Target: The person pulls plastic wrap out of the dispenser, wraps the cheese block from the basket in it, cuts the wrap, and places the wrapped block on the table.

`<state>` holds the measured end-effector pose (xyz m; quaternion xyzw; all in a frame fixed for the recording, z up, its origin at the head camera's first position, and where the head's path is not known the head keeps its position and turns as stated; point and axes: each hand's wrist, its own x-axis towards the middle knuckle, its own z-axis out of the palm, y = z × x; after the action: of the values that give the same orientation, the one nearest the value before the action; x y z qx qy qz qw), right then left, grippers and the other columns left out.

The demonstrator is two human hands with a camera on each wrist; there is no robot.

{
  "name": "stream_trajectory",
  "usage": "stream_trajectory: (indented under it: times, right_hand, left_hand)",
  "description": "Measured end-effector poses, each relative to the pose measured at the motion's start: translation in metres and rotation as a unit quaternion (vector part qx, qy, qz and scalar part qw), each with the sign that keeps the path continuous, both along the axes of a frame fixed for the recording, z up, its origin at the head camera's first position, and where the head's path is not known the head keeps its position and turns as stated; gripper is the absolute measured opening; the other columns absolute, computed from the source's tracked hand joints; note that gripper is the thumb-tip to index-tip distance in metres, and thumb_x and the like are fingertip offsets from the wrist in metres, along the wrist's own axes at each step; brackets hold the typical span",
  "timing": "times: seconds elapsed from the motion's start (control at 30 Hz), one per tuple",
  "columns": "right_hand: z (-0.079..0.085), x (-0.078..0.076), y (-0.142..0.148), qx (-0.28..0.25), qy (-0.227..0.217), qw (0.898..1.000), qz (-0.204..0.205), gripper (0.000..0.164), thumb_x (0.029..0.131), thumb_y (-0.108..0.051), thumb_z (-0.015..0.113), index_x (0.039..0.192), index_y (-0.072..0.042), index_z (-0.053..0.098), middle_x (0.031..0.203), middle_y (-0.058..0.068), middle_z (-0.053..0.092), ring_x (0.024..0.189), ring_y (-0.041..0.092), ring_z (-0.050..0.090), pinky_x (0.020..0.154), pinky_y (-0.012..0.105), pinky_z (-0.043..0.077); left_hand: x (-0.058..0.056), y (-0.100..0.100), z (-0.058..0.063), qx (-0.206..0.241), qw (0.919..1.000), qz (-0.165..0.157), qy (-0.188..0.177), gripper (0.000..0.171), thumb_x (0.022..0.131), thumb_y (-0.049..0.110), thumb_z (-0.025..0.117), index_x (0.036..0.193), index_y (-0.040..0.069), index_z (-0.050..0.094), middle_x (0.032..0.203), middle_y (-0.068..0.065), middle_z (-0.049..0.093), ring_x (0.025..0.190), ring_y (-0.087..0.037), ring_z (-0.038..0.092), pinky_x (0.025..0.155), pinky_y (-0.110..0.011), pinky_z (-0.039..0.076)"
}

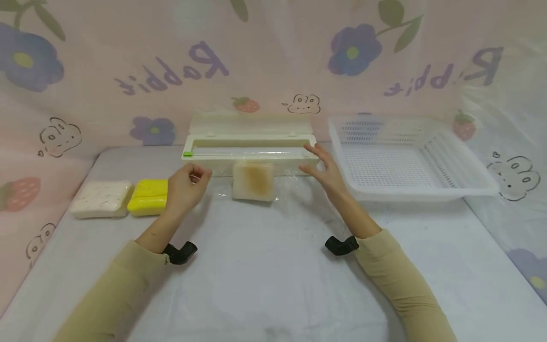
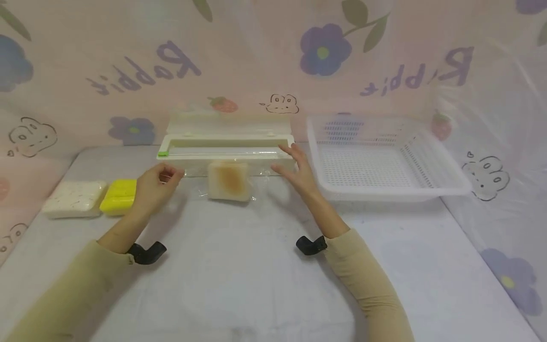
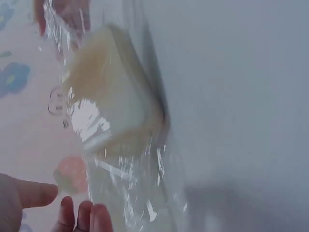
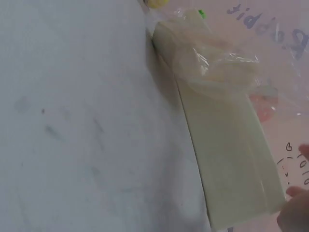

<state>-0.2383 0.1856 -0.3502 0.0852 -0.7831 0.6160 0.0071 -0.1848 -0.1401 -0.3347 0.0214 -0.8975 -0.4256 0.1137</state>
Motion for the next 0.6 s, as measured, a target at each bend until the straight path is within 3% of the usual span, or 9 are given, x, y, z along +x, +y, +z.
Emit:
stream_trajectory:
  times: [0.1,0.2,0.27,0.4,0.53,0.6]
  right_hand:
    - [0.0,0.003,-0.004,-0.007,0.039,0.999,-0.003,0.046,0.088,-0.019,0.064,0.131,-0.005,0.056,0.154,0.012,0.029,0.145,0.025,0.02,0.116,0.058,0.007]
    - [-0.001,0.006,-0.011,0.031,0.095,0.995,-0.02,0.038,0.087,-0.019,0.067,0.122,-0.003,0.062,0.146,0.012,0.042,0.138,0.025,0.032,0.113,0.054,0.02]
    - [-0.002,0.006,-0.018,0.066,0.138,0.988,-0.019,0.037,0.086,-0.017,0.07,0.119,-0.004,0.063,0.14,0.013,0.049,0.133,0.025,0.04,0.109,0.05,0.029]
    - [-0.003,0.001,-0.035,0.135,0.197,0.971,0.021,0.039,0.084,-0.017,0.074,0.119,-0.004,0.063,0.13,0.013,0.055,0.124,0.026,0.048,0.102,0.045,0.039]
    - [-0.005,-0.002,-0.054,0.222,0.242,0.943,0.048,0.039,0.084,-0.021,0.074,0.116,-0.001,0.065,0.12,0.014,0.06,0.117,0.029,0.052,0.101,0.043,0.041]
    - [-0.007,-0.002,-0.062,0.261,0.254,0.93,0.058,0.039,0.085,-0.022,0.073,0.116,0.0,0.065,0.117,0.014,0.062,0.114,0.029,0.054,0.101,0.042,0.042]
  left_hand:
    - [0.007,0.01,-0.008,0.031,0.9934,-0.026,-0.107,0.033,0.096,0.03,0.056,0.097,-0.002,0.063,0.089,-0.016,0.068,0.073,-0.019,0.065,0.064,-0.023,0.05]
    - [0.01,0.018,-0.015,0.095,0.973,-0.055,-0.203,0.037,0.097,0.032,0.055,0.1,-0.004,0.064,0.085,-0.013,0.07,0.065,-0.013,0.066,0.063,-0.024,0.056]
    - [0.011,0.024,-0.019,0.14,0.9575,-0.064,-0.244,0.039,0.098,0.031,0.055,0.103,-0.007,0.064,0.084,-0.012,0.071,0.063,-0.01,0.066,0.065,-0.025,0.057]
    - [0.014,0.036,-0.024,0.21,0.9334,-0.072,-0.282,0.041,0.098,0.027,0.054,0.11,-0.012,0.061,0.086,-0.015,0.071,0.062,-0.009,0.066,0.064,-0.024,0.058]
    - [0.019,0.047,-0.027,0.276,0.9075,-0.084,-0.306,0.044,0.099,0.025,0.053,0.116,-0.016,0.057,0.091,-0.021,0.072,0.065,-0.013,0.069,0.066,-0.026,0.059]
    - [0.02,0.052,-0.03,0.319,0.8931,-0.076,-0.308,0.044,0.099,0.023,0.054,0.117,-0.017,0.055,0.09,-0.022,0.072,0.066,-0.015,0.07,0.067,-0.027,0.059]
